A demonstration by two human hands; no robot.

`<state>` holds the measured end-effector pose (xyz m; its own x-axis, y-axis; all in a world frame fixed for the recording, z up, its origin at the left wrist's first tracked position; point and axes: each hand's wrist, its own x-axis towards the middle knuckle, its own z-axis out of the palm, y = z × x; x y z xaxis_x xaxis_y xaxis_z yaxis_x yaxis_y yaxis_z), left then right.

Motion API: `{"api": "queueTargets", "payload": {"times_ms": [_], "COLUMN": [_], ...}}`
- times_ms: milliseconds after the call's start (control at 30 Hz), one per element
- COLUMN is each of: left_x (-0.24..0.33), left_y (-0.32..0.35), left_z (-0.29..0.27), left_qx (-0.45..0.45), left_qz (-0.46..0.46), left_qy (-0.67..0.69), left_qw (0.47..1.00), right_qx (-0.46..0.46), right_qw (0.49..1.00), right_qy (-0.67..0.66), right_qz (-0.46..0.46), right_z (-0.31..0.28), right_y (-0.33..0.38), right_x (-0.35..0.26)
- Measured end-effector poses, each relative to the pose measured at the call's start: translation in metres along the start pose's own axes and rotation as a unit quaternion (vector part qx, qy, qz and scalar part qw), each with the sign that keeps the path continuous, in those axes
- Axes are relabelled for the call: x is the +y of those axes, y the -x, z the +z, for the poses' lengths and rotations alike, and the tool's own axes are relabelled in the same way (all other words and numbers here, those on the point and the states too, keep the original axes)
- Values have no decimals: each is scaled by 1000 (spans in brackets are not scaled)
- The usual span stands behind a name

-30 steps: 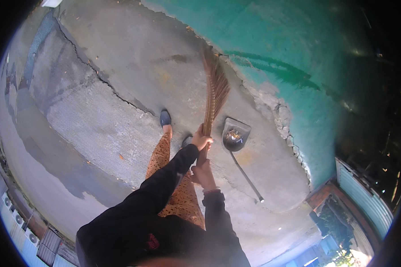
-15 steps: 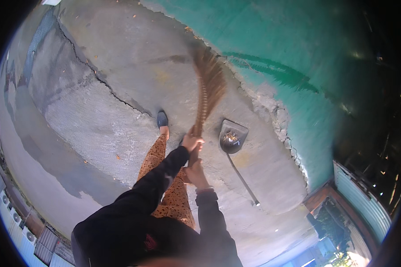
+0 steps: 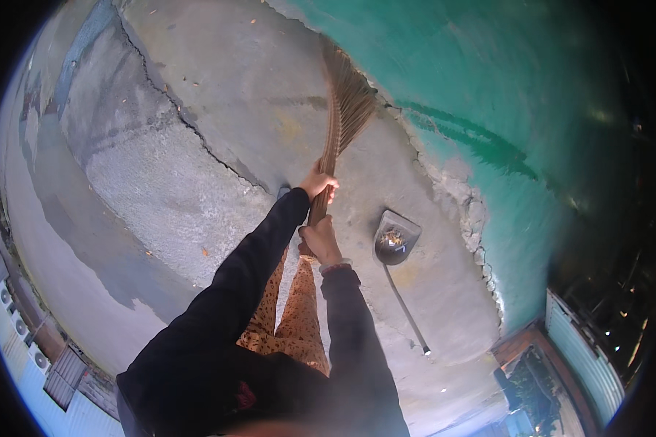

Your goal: The person sweeps a concrete outdoor area with a traditional broom, gathering leaves and debris into a pile. They move around the space, sweeping different sections and occasionally adjusting their position.

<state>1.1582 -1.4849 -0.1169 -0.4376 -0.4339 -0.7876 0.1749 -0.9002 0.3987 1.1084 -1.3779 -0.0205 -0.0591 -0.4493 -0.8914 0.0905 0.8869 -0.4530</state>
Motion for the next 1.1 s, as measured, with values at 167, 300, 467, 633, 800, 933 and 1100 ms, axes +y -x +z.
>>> {"api": "queueTargets", "payload": {"times_ms": [167,300,467,633,800,933,1100], "left_x": [-10,-6,28,30,61,84,92], "left_y": [26,21,-9,32,23,10,50], "left_z": [16,23,-4,17,20,-59,-149], "left_qx": [136,78,74,181,82,90,364], "left_qz": [85,76,45,104,115,24,5], "left_qy": [-16,1,52,-45,-90,10,65], "left_qw": [987,994,995,977,986,996,929], "right_qx": [-19,42,4,-51,-28,-54,-270], "right_qw": [998,983,985,991,993,997,946], "right_qy": [33,178,163,96,35,34,173], "right_qz": [-57,-3,-55,77,-112,-42,40], "right_z": [-26,-23,-2,-33,-1,79,102], "right_y": [31,34,-10,33,11,-41,-54], "right_x": [-14,-13,-44,-67,-56,-50,-108]}}
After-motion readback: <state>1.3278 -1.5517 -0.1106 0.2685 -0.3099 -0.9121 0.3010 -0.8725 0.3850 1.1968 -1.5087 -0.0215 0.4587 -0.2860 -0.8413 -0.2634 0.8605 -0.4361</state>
